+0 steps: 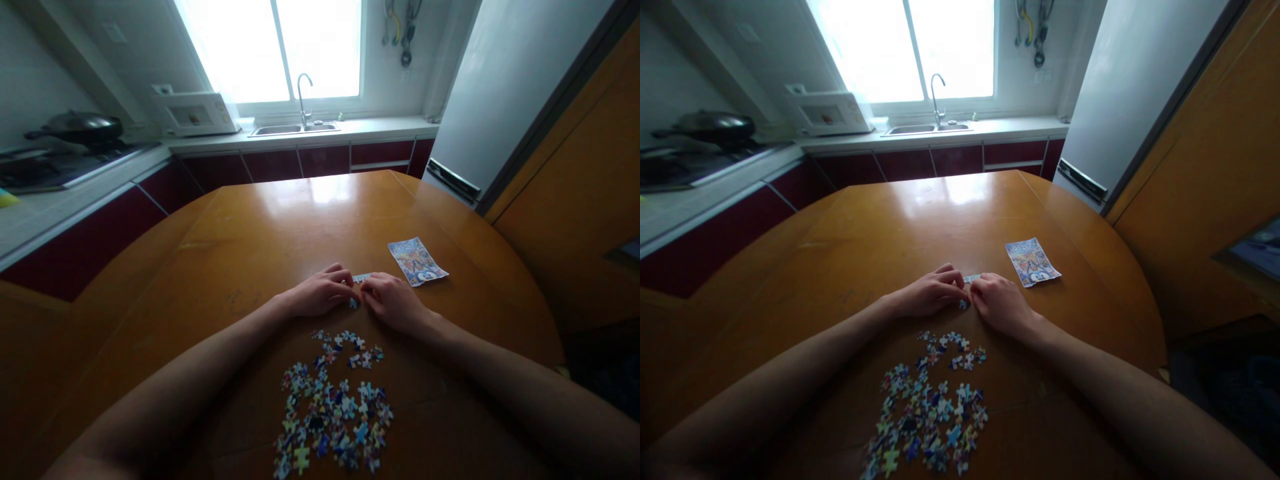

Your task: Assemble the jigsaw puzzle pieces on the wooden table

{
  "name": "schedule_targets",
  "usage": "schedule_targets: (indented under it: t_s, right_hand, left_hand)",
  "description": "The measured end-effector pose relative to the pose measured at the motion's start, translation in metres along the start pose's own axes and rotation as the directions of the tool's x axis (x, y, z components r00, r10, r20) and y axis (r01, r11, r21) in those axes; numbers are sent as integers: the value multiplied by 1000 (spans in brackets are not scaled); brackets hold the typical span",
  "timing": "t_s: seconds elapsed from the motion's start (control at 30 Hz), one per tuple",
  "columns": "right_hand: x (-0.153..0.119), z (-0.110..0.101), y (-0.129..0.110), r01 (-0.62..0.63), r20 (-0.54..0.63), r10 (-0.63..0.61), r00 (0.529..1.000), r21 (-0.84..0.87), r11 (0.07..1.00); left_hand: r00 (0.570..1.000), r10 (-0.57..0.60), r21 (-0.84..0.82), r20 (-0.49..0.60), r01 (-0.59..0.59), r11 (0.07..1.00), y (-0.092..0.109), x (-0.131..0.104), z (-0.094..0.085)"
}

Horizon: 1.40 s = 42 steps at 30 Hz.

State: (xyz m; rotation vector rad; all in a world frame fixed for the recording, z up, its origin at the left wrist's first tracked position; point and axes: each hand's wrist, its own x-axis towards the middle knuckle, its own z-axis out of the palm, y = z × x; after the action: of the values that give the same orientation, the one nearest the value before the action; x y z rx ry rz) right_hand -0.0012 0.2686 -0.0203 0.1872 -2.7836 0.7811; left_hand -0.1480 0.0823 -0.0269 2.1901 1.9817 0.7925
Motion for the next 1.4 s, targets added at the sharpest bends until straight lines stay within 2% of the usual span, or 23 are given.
schedule_targets:
  t_s: [0.37, 0.6, 1.1, 1.17, 1.23, 1.33, 1.4]
  right_hand:
    - [1, 4, 2, 1, -29, 0, 1000, 44, 999]
    - [1, 7, -1, 54, -53, -50, 997, 73, 996]
    - [2, 11, 0, 70, -65, -64, 996, 109, 992]
    - [2, 10, 0, 63, -71, -56, 996, 105, 992]
    - [2, 10, 0, 53, -74, -45, 996, 113, 992]
    - [2, 8, 0, 45, -72, -36, 997, 137, 989]
    - [2, 7, 0, 40, -71, -30, 997, 145, 989]
  left_hand:
    - [1000, -28, -38, -5, 28, 999, -1, 1, 0]
    - [1000, -18, -51, 21, 19, 999, 4, 1, -5]
    - [999, -42, -193, 4, 42, 980, 6, 5, -6]
    - [997, -80, -207, -2, 78, 975, 4, 4, -6]
    - [983, -179, -227, -44, 164, 960, 1, 3, -5]
    - [923, -359, -282, -140, 310, 908, -6, 1, -6]
    - [883, -434, -311, -180, 367, 876, -10, -1, -8]
